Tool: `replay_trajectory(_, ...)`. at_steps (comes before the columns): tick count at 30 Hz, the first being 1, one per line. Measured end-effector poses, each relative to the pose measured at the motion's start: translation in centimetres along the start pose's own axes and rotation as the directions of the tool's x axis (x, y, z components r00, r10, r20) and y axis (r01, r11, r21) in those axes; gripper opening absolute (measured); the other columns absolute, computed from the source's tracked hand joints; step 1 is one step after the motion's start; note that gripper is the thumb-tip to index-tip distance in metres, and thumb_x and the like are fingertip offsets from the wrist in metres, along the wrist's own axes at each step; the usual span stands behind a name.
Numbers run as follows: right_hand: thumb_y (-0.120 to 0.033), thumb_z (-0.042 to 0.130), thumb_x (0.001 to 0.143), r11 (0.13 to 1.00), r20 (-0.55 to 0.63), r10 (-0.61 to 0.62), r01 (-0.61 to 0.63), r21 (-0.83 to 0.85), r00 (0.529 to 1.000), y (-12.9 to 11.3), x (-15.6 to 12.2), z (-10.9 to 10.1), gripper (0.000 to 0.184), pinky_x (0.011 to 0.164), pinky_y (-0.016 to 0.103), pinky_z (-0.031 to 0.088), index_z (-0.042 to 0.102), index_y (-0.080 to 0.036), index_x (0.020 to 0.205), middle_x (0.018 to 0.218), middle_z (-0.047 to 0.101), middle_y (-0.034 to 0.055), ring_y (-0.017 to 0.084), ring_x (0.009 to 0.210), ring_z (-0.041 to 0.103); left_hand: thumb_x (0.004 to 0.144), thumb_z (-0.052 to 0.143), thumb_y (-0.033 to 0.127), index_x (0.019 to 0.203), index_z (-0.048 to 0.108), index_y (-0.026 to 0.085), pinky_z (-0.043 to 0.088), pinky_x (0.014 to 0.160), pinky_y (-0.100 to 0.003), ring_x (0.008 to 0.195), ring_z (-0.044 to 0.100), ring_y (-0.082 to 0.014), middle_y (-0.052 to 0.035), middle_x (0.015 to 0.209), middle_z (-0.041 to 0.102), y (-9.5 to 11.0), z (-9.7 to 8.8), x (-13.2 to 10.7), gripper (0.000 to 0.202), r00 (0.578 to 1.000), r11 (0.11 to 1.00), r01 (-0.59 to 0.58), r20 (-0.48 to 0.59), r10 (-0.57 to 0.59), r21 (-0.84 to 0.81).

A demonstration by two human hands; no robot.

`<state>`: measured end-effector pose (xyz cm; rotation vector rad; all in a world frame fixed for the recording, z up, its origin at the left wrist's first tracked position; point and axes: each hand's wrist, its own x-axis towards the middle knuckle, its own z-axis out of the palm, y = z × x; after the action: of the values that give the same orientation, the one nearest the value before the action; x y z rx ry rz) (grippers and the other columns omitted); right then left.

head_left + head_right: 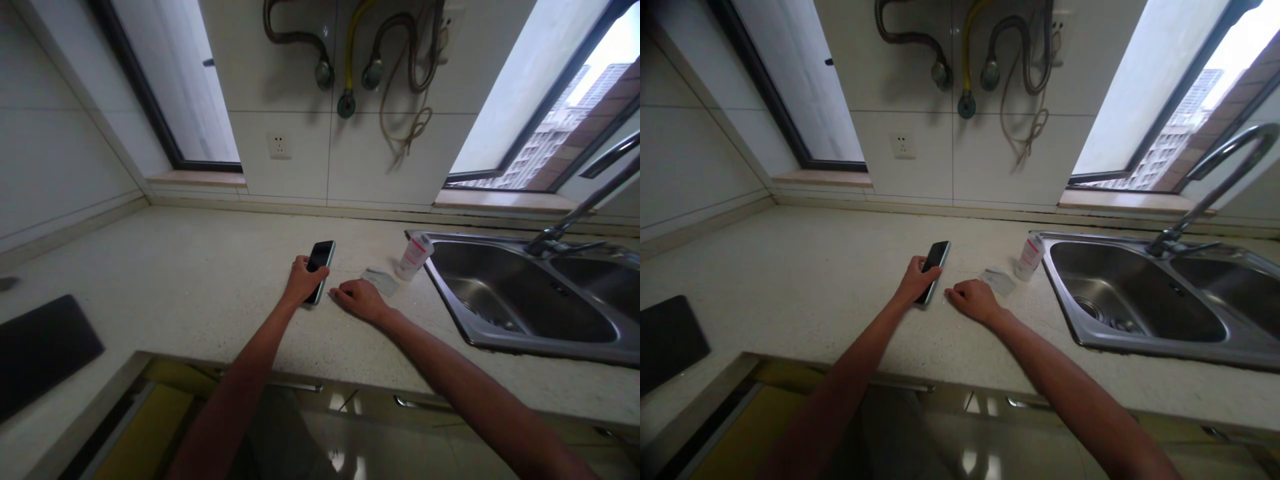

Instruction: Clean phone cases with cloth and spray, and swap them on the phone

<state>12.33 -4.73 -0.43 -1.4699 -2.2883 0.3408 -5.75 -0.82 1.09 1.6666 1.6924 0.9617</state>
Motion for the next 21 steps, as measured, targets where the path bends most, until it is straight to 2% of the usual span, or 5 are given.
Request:
replay_trajectory(4, -0.045, 0.043, 0.099, 1.0, 0.0, -0.011, 0.011, -0.01, 1.0, 0.1, 0.0, 0.1, 0.05, 0.057, 0.029, 0.022, 0.066, -0.018, 0.063, 0.06, 0.062, 0.0033, 0.012, 0.055, 0.044, 0.069, 0.076, 0.049, 0.123, 0.048, 0.017, 0.046, 0.093, -0.037, 0.112, 0.06, -0.0277, -0.0157, 0.126, 0.054, 0.2, 0.2, -0.9, 0.069, 0.99, 0.978, -0.112, -0.06, 0.124, 0.174)
replay_trajectory(6, -0.044, 0.044, 0.099, 1.0, 0.002, -0.011, 0.011, -0.015, 1.0, 0.2, 0.0, 0.1, 0.049, 0.058, 0.029, 0.022, 0.066, -0.018, 0.064, 0.061, 0.063, 0.0037, 0.013, 0.055, 0.045, 0.07, 0.076, 0.048, 0.125, 0.046, 0.018, 0.047, 0.091, -0.037, 0.111, 0.06, -0.0279, -0.0156, 0.127, 0.053, 0.4, 0.3, -1.2, 0.07, 0.99, 0.97, -0.119, -0.056, 0.133, 0.211)
replay_trajectory(10, -0.044, 0.044, 0.099, 1.0, 0.009, -0.008, 0.008, -0.025, 1.0, 0.2, 0.0, 0.1, 0.049, 0.057, 0.028, 0.022, 0.067, -0.018, 0.065, 0.061, 0.063, 0.0037, 0.013, 0.055, 0.046, 0.07, 0.076, 0.045, 0.126, 0.044, 0.019, 0.047, 0.091, -0.036, 0.116, 0.059, -0.0274, -0.0149, 0.128, 0.052, 0.7, 0.4, -1.4, 0.07, 0.987, 0.972, -0.125, -0.075, 0.142, 0.199)
replay_trajectory(15, -0.042, 0.045, 0.099, 0.999, 0.016, -0.004, 0.005, -0.032, 1.0, 0.2, 0.0, 0.1, 0.047, 0.058, 0.028, 0.024, 0.069, -0.018, 0.068, 0.064, 0.066, 0.0042, 0.013, 0.057, 0.049, 0.071, 0.078, 0.043, 0.129, 0.042, 0.021, 0.044, 0.098, -0.038, 0.121, 0.057, -0.0282, -0.0133, 0.13, 0.056, 0.6, 0.7, -1.4, 0.072, 0.978, 0.968, -0.178, -0.074, 0.193, 0.174)
replay_trajectory(21, -0.037, 0.045, 0.097, 0.999, 0.033, -0.002, 0.003, -0.05, 0.999, 0.3, 0.0, 0.1, 0.042, 0.057, 0.028, 0.024, 0.07, -0.018, 0.068, 0.064, 0.068, 0.0049, 0.013, 0.056, 0.052, 0.069, 0.082, 0.043, 0.128, 0.042, 0.019, 0.046, 0.097, -0.037, 0.119, 0.058, -0.0287, -0.0151, 0.13, 0.054, -0.1, 1.3, -1.5, 0.075, 0.959, 0.951, -0.259, -0.075, 0.275, 0.17)
